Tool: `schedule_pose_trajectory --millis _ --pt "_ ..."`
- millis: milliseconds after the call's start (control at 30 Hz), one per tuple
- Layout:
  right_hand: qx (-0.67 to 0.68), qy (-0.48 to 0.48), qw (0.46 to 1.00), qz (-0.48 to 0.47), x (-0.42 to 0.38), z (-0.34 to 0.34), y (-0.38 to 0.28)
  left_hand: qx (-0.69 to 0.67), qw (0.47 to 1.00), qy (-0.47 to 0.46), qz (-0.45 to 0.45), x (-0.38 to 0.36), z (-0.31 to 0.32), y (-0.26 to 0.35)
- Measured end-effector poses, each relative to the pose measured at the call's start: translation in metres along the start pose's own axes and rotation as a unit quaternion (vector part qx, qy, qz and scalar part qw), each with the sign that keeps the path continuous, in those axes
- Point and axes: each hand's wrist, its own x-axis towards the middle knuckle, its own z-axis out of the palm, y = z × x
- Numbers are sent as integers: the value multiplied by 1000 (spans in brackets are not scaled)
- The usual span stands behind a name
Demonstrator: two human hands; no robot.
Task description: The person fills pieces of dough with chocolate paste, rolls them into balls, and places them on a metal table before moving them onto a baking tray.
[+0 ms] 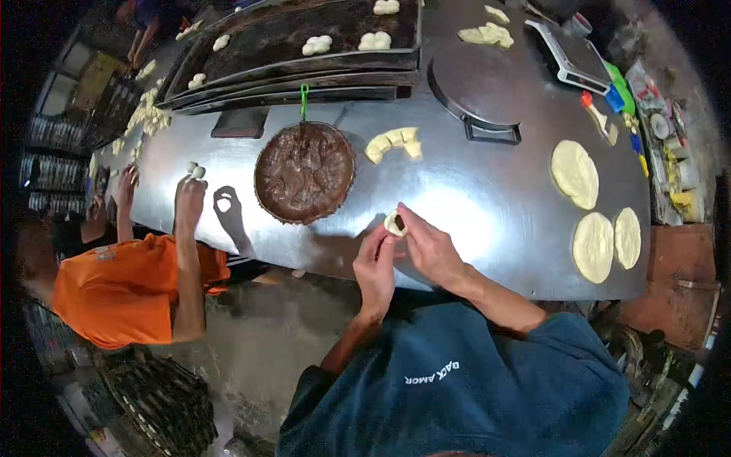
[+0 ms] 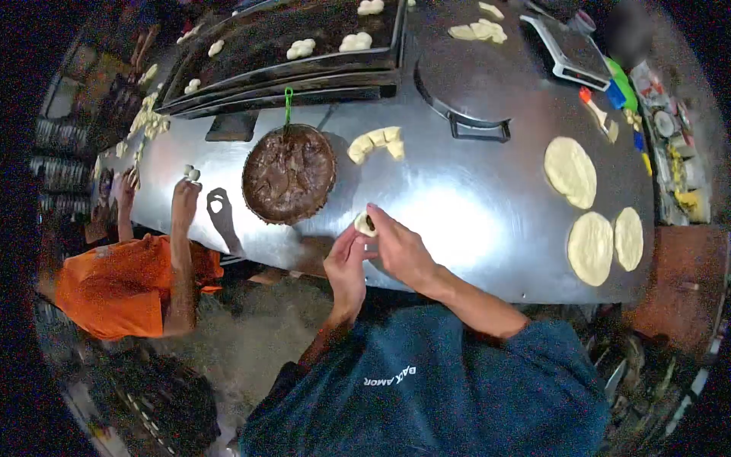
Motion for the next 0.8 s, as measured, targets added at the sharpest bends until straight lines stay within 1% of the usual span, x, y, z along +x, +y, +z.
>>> schedule_pose_trajectory --millis 33,67,100,133,200,233,267,333,367,400,467,500,533,600,633,667,733,800 --pt "-4 -4 1000 2 -5 -3 3 101 993 2 65 -3 -1 -3" --pt "-6 -12 1000 5 -11 -4 4 202 971 5 126 -6 -3 -6" --pt "-18 -28 999 -32 -10 -11 1 266 934 -1 238 -2 -5 -7" --pt "0 -88 996 8 -7 -19 -4 278 925 -19 259 1 -10 -4" --pt "-16 -82 996 -36 -1 -26 -3 136 973 -102 154 -1 -14 13" --pt "-20 -72 997 -36 3 -26 -5 39 985 -158 60 2 -17 18" --pt "-30 -85 995 -50 13 -31 -16 -22 987 -160 12 6 -24 10" --pt "111 -127 984 64 27 -19 -16 -44 978 -202 -33 22 -41 -1" --pt "141 -178 971 71 34 -15 -12 -87 968 -219 -85 27 -43 4" --pt "141 -184 970 71 35 -6 -8 -89 969 -215 -85 29 -46 10" --pt "72 -115 989 58 39 16 2 -188 959 -169 -130 36 -52 22" --pt "60 -68 994 56 39 27 -1 -161 970 -151 -106 41 -57 19" --pt "58 -71 994 58 37 37 -5 -165 969 -149 -108 46 -62 17" --pt "24 29 999 -36 39 51 -25 -133 983 -99 -82 53 -71 18" --pt "-4 17 998 -52 41 54 -30 -151 981 -93 -83 56 -76 21" --pt "-9 15 999 -45 44 56 -29 -154 979 -94 -92 60 -82 21" --pt "-16 -58 998 -21 49 57 -26 -103 981 -143 -85 69 -91 23" --pt "-47 -65 997 1 56 56 -29 -109 974 -168 -107 77 -94 21"
